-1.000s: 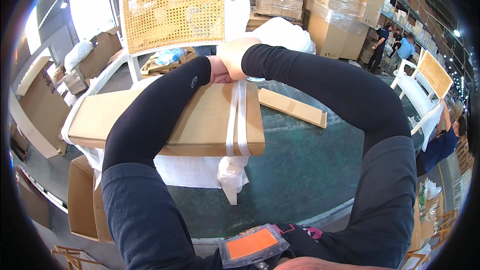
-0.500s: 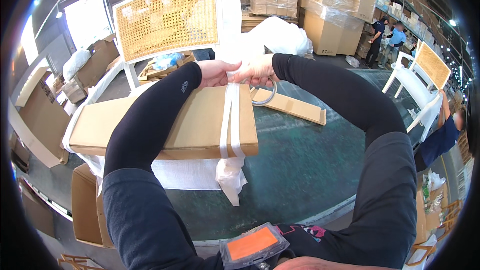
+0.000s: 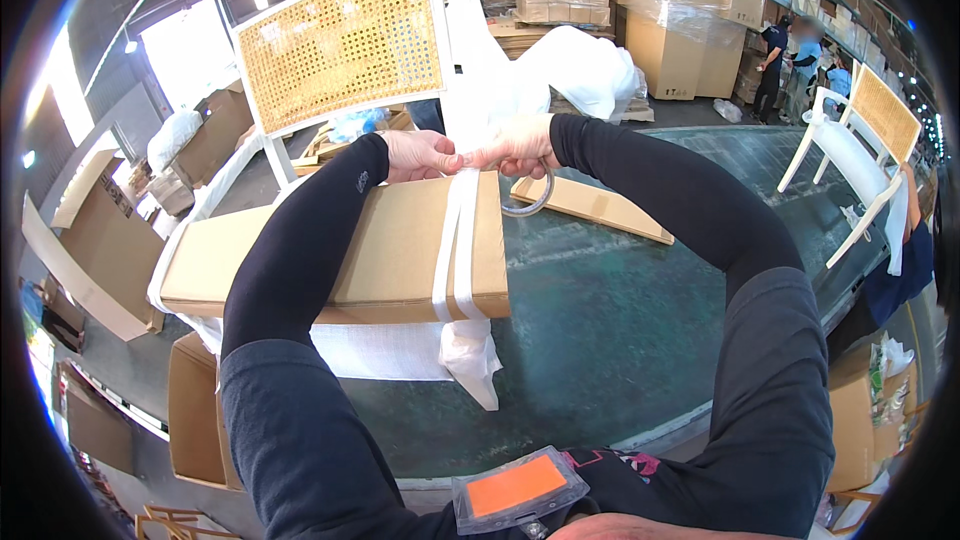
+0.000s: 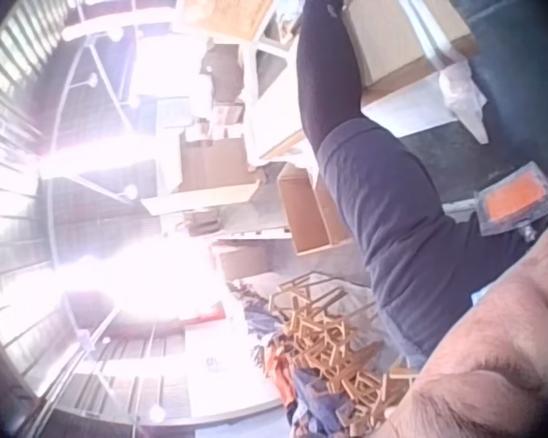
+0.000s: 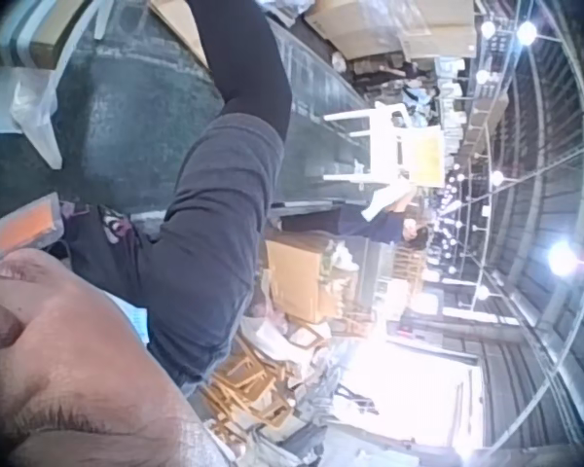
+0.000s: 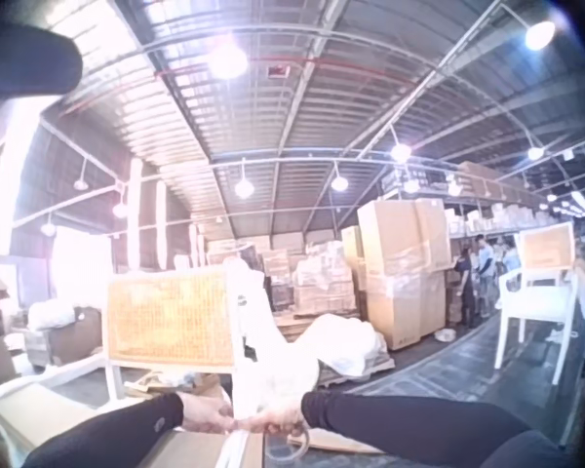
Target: The person wraps a white chair with a woven backrest using protective paper and tape. They place cardboard pieces on the seat and back, secure them with tape, and cover the chair with a large white sheet, taping it in place.
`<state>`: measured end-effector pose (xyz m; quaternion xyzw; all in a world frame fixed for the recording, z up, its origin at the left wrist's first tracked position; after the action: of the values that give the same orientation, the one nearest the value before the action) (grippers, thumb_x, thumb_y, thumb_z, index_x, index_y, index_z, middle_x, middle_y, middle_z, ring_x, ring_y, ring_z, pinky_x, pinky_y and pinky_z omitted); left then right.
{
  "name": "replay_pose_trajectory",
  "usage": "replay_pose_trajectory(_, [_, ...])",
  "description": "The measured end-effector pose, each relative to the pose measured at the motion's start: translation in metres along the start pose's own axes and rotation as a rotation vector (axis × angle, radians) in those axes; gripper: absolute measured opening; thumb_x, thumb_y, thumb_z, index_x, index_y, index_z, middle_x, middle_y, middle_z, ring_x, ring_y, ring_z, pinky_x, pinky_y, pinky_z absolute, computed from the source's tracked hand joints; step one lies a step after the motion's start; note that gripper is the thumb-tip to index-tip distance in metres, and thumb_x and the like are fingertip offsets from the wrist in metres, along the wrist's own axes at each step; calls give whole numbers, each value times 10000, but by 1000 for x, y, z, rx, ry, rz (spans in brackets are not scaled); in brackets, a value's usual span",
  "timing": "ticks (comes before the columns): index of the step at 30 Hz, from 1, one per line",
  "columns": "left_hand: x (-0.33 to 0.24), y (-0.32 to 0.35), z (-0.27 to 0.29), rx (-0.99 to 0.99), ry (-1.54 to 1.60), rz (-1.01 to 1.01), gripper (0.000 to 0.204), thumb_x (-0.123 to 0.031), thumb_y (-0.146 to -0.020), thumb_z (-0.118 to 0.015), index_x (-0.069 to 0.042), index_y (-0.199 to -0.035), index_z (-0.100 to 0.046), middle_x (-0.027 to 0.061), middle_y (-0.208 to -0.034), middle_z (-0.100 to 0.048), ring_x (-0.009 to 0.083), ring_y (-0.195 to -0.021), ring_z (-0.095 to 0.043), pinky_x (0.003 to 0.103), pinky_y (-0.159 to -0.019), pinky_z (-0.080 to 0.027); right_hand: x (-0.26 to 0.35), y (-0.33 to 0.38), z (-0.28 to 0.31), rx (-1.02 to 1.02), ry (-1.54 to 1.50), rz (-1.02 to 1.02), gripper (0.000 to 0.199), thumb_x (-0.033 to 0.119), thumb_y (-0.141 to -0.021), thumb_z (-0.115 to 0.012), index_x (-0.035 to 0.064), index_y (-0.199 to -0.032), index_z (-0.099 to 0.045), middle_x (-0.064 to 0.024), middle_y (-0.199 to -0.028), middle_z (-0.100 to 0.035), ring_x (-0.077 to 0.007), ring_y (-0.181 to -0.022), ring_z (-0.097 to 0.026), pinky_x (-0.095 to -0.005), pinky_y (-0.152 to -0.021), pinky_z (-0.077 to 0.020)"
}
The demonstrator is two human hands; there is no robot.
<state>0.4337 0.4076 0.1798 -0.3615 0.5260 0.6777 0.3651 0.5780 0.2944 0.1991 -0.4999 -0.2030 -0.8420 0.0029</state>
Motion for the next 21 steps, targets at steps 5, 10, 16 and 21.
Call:
replay_pose_trajectory(5, [-1, 1, -2, 9, 38, -1, 827, -407, -715, -833, 10, -1308, -436, 68, -1196, -596, 166, -1086, -587, 338, -915, -496, -1, 5, 0, -28, 7, 29, 527, 635, -731, -735, 128, -785, -604, 69, -553, -455, -9, -423, -339, -205, -386, -252])
replay_pose_trajectory(10, [-6, 6, -9, -42, 135, -7, 658, -294, -784, -801, 8, -1268, -474, 46, -1097, -600, 153, -943, -612, 296, -842, -503, -10, 20, 5, -70, -59, 142, 504, 571, -841, -659, 67, -846, -642, 51, -594, -477, -40, -467, -383, -230, -432, -328])
replay_pose_trajectory(16, [-16, 10, -18, -82, 89, 37, 706, -287, -779, -797, 2, -1319, -446, 55, -1167, -569, 164, -1009, -582, 313, -902, -470, -70, 26, -1, -82, -416, 454, 340, 396, -925, -631, 61, -886, -673, 17, -741, -612, -77, -627, -557, -245, -637, -485])
replay_pose_trajectory(21, [-15, 15, -12, -135, -27, 104, 849, -386, -740, -808, -44, -1394, -389, 78, -1286, -517, 213, -1163, -517, 411, -981, -418, -109, -5, -43, -92, -544, 465, 334, 401, -944, -602, 79, -884, -672, 10, -794, -644, -88, -715, -606, -290, -715, -500])
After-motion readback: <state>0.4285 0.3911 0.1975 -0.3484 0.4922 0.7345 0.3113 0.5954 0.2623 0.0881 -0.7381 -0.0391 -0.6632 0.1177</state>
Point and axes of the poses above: each hand's wrist, its own y-axis away from the middle knuckle, its own z-axis out of the back of the hand, x = y × z, the point moved 4 cm from there along -y, towards the middle knuckle
